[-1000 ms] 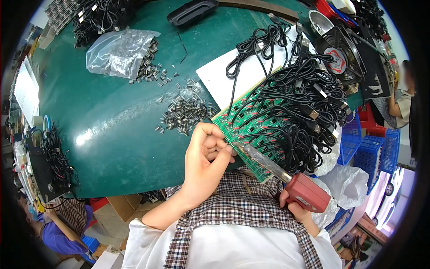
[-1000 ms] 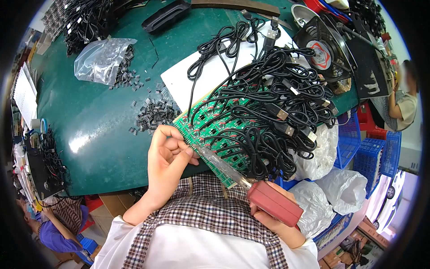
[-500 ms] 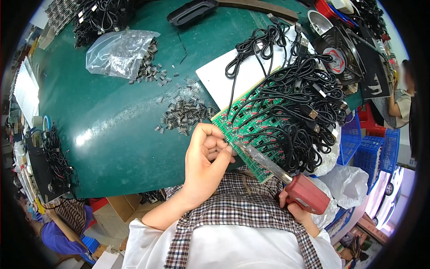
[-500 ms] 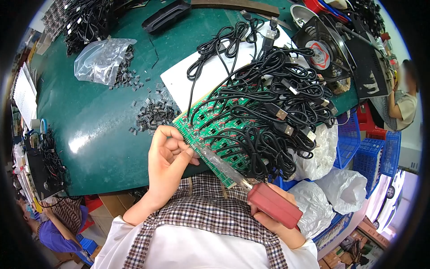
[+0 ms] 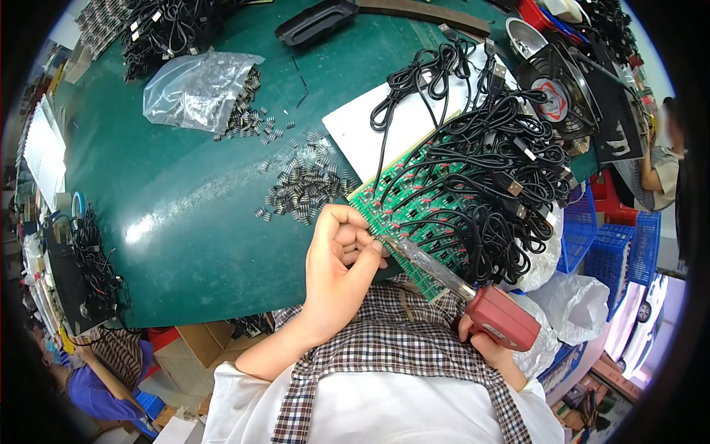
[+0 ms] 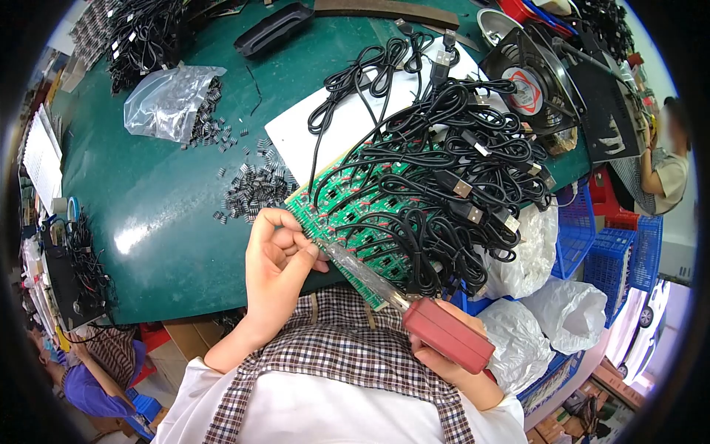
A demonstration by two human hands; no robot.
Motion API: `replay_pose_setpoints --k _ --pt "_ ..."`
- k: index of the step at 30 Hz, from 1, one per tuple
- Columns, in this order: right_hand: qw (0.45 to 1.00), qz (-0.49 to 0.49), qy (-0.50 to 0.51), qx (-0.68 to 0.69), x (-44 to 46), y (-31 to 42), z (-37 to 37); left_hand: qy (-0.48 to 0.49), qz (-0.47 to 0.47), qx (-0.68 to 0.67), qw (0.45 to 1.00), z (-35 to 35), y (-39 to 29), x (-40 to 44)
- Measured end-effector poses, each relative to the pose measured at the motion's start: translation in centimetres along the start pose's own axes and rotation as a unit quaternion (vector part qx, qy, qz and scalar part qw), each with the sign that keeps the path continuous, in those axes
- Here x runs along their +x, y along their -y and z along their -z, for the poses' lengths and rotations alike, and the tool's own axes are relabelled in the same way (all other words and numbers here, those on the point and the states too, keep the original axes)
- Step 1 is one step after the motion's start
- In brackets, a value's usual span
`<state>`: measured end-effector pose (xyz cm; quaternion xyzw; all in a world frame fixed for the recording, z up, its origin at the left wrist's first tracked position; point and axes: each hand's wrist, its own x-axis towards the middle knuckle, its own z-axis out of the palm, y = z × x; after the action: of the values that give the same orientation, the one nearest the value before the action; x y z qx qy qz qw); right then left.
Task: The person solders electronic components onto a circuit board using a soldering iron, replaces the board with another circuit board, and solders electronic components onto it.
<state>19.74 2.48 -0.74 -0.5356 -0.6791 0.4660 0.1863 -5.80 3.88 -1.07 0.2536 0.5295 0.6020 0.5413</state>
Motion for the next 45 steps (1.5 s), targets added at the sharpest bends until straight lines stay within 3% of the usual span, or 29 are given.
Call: replay_pose_setpoints --k 1,3,4,6,9,16,19,22,24,27,30,34,36,45 --pt "1.0 0.0 0.0 0.0 0.2 0.7 0.0 0.005 -0.001 0.003 1.0 0.0 0.0 0.0" --pt "0.969 -0.049 0.009 0.24 0.7 1.9 -0.2 0.004 -0.001 0.007 1.0 0.0 0.0 0.0" --pt "0.97 -0.049 0.009 0.24 0.6 1.6 0.0 0.002 -0.001 0.01 1.0 0.0 0.0 0.0" --pt "0.999 0.004 0.036 0.023 0.1 0.5 0.4 -0.003 0.001 0.009 1.0 -0.1 -0.1 0.0" --pt "1.0 -0.014 0.007 -0.005 -0.5 -0.4 0.0 -0.008 0.003 0.009 1.0 -0.1 -0.1 0.0" --pt "1.0 -0.001 -0.021 0.014 -0.8 -1.3 -0.2 0.001 -0.004 0.009 1.0 0.0 0.0 0.0" --pt "0.996 0.01 -0.016 0.085 -0.7 -1.3 -0.2 0.0 -0.002 0.009 1.0 0.0 0.0 0.0" --pt "1.0 0.01 -0.023 -0.01 -0.5 -0.2 -0.2 -0.009 -0.004 0.007 1.0 -0.1 0.0 0.1" --pt "0.992 -0.003 0.012 0.129 0.0 1.0 0.1 -0.008 -0.003 0.009 1.0 -0.1 0.0 0.1" --pt "0.973 -0.021 0.06 0.222 -0.3 0.0 0.7 -0.003 -0.001 0.01 1.0 0.0 -0.1 0.0" --pt "0.97 -0.021 0.02 0.243 -0.1 0.6 0.3 0.003 0.002 0.01 1.0 0.1 -0.1 0.0" --pt "0.99 -0.043 0.021 0.135 -0.3 0.1 0.2 0.008 -0.001 0.013 1.0 0.1 -0.1 0.0" --pt "1.0 -0.014 0.007 0.004 -0.5 -0.8 0.0 0.003 -0.005 0.01 1.0 0.1 0.0 0.1" --pt "0.998 0.016 -0.007 0.054 -0.5 -0.8 -0.1 -0.004 -0.017 0.012 1.0 0.1 0.1 0.1"
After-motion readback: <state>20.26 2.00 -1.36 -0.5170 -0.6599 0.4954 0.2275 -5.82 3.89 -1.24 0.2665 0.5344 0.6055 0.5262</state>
